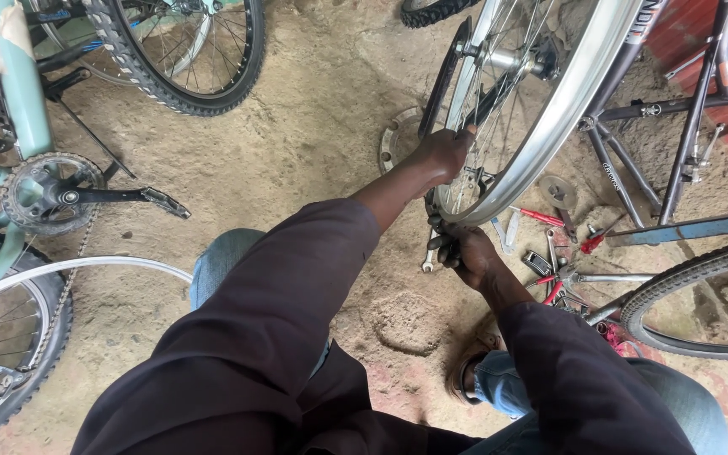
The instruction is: The person adjusts the brake pads on a bicycle wheel using a wrench. They rotate the wheel to check alignment and tighten the components while seated on the floor.
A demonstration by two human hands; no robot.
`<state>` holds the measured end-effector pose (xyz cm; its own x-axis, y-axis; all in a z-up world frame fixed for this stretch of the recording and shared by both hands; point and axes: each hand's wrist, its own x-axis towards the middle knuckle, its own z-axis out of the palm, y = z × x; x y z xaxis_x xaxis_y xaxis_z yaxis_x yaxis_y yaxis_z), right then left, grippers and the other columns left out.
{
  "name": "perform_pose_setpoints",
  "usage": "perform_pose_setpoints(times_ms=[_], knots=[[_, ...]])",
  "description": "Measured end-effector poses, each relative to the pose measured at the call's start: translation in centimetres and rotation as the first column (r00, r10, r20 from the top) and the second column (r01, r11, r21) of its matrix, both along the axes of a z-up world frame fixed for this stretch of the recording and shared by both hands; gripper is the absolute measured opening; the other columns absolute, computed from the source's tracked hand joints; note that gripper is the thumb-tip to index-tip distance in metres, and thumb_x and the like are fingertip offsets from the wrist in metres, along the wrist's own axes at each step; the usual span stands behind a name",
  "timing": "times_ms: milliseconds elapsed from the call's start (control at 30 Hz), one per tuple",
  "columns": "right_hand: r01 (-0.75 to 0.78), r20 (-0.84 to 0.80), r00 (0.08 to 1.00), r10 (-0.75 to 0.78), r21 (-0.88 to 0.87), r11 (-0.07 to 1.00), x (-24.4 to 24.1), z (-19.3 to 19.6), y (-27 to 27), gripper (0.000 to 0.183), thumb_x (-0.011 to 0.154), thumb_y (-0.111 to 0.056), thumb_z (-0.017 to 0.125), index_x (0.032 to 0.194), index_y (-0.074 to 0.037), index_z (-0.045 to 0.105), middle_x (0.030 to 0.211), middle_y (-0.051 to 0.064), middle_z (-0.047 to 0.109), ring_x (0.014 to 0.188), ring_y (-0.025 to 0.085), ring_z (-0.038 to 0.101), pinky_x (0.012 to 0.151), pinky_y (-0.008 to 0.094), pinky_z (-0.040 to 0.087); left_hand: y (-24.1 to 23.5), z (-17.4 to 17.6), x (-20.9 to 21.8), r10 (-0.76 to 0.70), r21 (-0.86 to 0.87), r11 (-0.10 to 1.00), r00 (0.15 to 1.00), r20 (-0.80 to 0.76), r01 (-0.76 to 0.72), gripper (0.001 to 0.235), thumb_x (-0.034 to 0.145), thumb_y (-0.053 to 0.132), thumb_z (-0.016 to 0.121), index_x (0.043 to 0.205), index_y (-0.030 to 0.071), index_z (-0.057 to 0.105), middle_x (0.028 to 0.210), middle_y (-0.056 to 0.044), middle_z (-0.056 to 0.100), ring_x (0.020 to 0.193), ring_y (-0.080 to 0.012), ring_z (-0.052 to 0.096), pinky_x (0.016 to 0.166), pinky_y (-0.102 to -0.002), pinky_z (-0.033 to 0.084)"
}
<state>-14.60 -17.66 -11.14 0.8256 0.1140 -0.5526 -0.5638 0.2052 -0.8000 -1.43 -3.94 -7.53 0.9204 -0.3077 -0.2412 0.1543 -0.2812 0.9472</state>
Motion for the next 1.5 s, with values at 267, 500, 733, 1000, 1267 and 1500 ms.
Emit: perform_pose_setpoints(times_ms=[267,500,733,1000,1267,1500], knots=[[0.018,-0.011,1.0,-0.018,-0.013,1.0,-0.1,0.4,0.1,0.016,0.099,-0.018,0.061,0.097,-0.003,0.064,0.074,0.021,0.074,0.046,0.023,0.067,0.035,0.018,0.032,-0.7,-2.1,1.2,0.047,-0.168,0.981,0.965,-0.257,-0.093,0.084,0.099,0.069,0.028,0.125,-0.006,0.056,0.103,-0.021,0.064,0.08,-0.0217,0.068,0.072,-0.041,0.07],[0.038,-0.015,0.999,-0.038,-0.009,0.999,-0.2,0.3,0.5,0.016,0.098,-0.016,0.061,0.099,0.001,0.061,0.074,0.023,0.075,0.046,0.022,0.068,0.035,0.02,0.033,1.8,7.5,-2.6,0.088,-0.311,0.938,0.973,-0.213,-0.153,0.068,0.099,0.058,0.041,0.105,-0.007,0.061,0.082,-0.02,0.066,0.059,-0.0289,0.074,0.049,-0.038,0.064],[-0.026,-0.016,1.0,0.027,0.057,0.998,0.0,-0.6,-0.1,0.027,0.104,-0.015,0.052,0.119,0.001,0.068,0.071,0.013,0.071,0.039,0.013,0.054,0.034,0.023,0.035,3.2,10.8,-2.1,0.016,-0.623,0.782,1.0,0.015,-0.003,0.061,0.095,0.051,0.053,0.112,-0.002,0.075,0.075,-0.007,0.071,0.05,-0.0102,0.055,0.044,-0.025,0.039],[-0.025,-0.03,0.999,0.028,0.079,0.997,0.1,-1.1,-0.2,0.029,0.106,-0.019,0.052,0.12,0.001,0.068,0.071,0.013,0.071,0.039,0.014,0.054,0.034,0.024,0.034,3.6,11.0,-1.6,0.041,-0.668,0.693,0.91,0.413,0.272,0.061,0.1,0.061,0.056,0.139,0.014,0.06,0.143,-0.011,0.064,0.109,-0.0245,0.068,0.076,-0.039,0.059],[0.069,0.016,0.997,-0.07,0.016,0.997,-0.4,0.6,0.8,0.019,0.091,-0.013,0.068,0.099,0.003,0.063,0.069,0.023,0.073,0.042,0.024,0.067,0.033,0.021,0.033,2.5,6.7,-1.2,0.211,-0.258,0.937,0.971,-0.112,-0.234,0.061,0.106,0.058,0.031,0.126,0.005,0.051,0.105,-0.013,0.061,0.092,-0.0213,0.065,0.076,-0.032,0.053],[0.077,-0.01,0.997,-0.077,0.014,0.997,-0.4,0.4,0.8,0.021,0.092,-0.015,0.069,0.1,0.003,0.063,0.07,0.024,0.073,0.043,0.024,0.067,0.033,0.021,0.033,2.5,9.9,-2.9,-0.029,-0.244,0.97,0.977,-0.21,-0.023,0.083,0.104,0.065,0.021,0.136,-0.004,0.052,0.117,-0.027,0.067,0.102,-0.0293,0.069,0.086,-0.037,0.057]])
